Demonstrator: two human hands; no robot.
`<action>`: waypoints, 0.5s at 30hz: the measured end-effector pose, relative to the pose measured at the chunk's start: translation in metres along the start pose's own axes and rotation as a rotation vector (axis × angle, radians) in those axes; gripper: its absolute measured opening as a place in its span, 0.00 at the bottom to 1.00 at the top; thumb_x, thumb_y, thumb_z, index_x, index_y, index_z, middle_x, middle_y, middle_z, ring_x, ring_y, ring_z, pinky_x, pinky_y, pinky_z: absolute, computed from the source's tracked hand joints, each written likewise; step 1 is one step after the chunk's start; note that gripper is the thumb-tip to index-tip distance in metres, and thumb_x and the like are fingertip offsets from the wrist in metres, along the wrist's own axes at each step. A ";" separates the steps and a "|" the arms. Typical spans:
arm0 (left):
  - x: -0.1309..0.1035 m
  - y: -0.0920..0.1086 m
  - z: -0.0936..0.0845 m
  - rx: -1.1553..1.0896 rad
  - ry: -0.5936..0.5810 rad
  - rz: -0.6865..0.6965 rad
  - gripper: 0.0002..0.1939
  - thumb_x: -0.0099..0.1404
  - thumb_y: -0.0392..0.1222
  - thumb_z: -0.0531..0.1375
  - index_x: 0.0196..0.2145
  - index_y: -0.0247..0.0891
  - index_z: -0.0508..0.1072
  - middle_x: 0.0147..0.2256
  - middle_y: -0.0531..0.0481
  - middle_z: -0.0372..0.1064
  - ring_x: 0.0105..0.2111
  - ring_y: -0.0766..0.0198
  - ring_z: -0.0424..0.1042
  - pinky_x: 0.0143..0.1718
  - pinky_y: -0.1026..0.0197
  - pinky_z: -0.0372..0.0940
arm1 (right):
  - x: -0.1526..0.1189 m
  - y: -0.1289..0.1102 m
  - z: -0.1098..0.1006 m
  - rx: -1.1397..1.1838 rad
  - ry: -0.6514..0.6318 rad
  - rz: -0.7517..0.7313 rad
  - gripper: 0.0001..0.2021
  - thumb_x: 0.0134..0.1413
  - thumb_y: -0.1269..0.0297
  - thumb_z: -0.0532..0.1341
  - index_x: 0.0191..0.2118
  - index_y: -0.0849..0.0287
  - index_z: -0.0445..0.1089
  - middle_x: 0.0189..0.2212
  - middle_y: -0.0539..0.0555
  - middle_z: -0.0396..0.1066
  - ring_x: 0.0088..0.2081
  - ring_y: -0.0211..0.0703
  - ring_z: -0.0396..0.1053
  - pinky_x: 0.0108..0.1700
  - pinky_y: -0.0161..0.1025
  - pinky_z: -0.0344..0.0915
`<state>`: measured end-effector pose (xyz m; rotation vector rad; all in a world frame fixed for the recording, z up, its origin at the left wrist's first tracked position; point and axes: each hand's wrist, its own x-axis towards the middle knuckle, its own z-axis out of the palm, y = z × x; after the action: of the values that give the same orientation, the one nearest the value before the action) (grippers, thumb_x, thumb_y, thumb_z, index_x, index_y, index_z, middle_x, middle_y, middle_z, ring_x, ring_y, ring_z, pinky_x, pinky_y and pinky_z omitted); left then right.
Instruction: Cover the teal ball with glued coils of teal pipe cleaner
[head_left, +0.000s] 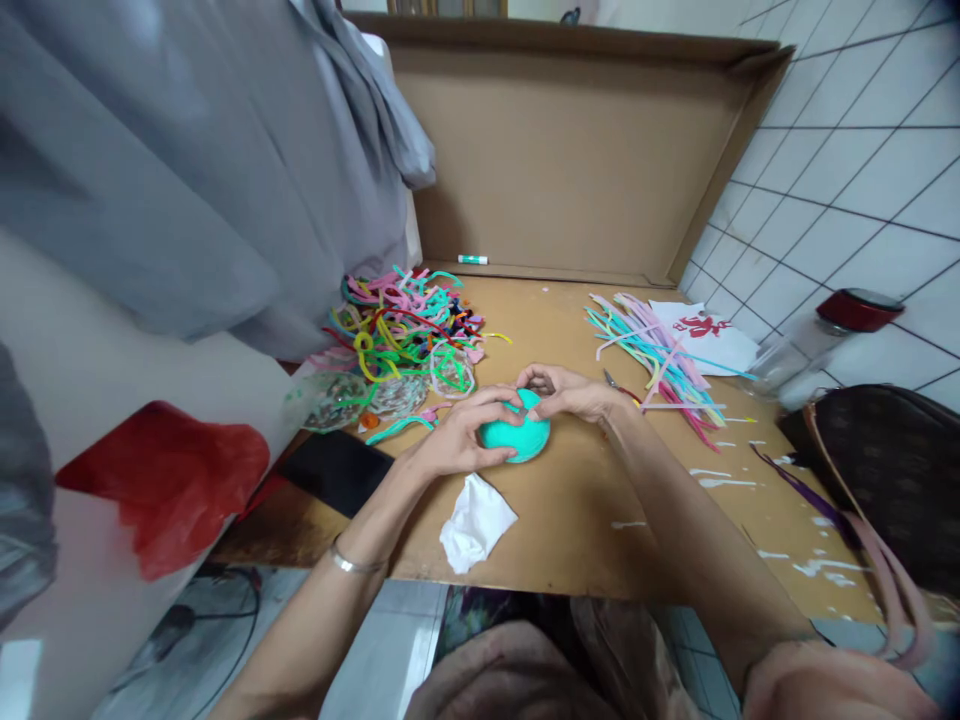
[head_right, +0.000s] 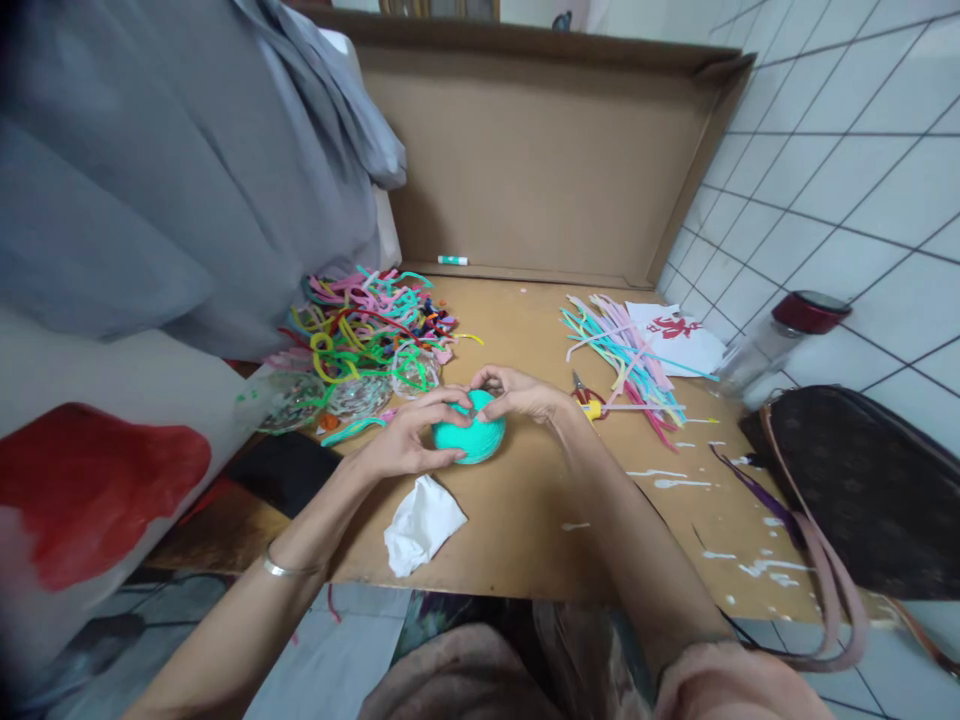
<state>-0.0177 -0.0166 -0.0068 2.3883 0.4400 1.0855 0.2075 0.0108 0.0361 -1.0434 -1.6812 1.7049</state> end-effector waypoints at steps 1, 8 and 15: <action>0.000 0.001 -0.001 0.008 -0.006 0.002 0.15 0.62 0.46 0.67 0.45 0.38 0.74 0.52 0.38 0.69 0.56 0.50 0.69 0.58 0.44 0.65 | 0.000 0.000 0.001 0.002 0.014 0.001 0.24 0.23 0.70 0.71 0.35 0.55 0.68 0.34 0.46 0.70 0.40 0.40 0.66 0.43 0.37 0.62; 0.002 0.010 -0.015 0.208 -0.086 0.038 0.15 0.64 0.47 0.64 0.46 0.38 0.73 0.52 0.39 0.71 0.57 0.49 0.68 0.61 0.42 0.60 | 0.000 0.006 0.013 0.076 0.199 -0.008 0.20 0.20 0.70 0.70 0.30 0.56 0.69 0.28 0.45 0.69 0.36 0.40 0.64 0.37 0.36 0.60; 0.003 0.032 -0.024 0.484 -0.233 -0.063 0.16 0.62 0.41 0.59 0.48 0.41 0.70 0.57 0.45 0.70 0.60 0.45 0.63 0.64 0.37 0.50 | -0.007 0.025 0.035 0.114 0.455 -0.049 0.19 0.23 0.65 0.68 0.29 0.54 0.64 0.24 0.42 0.63 0.30 0.38 0.60 0.31 0.35 0.56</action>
<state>-0.0312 -0.0347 0.0263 2.8520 0.7577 0.7171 0.1862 -0.0174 0.0101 -1.2143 -1.2938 1.3820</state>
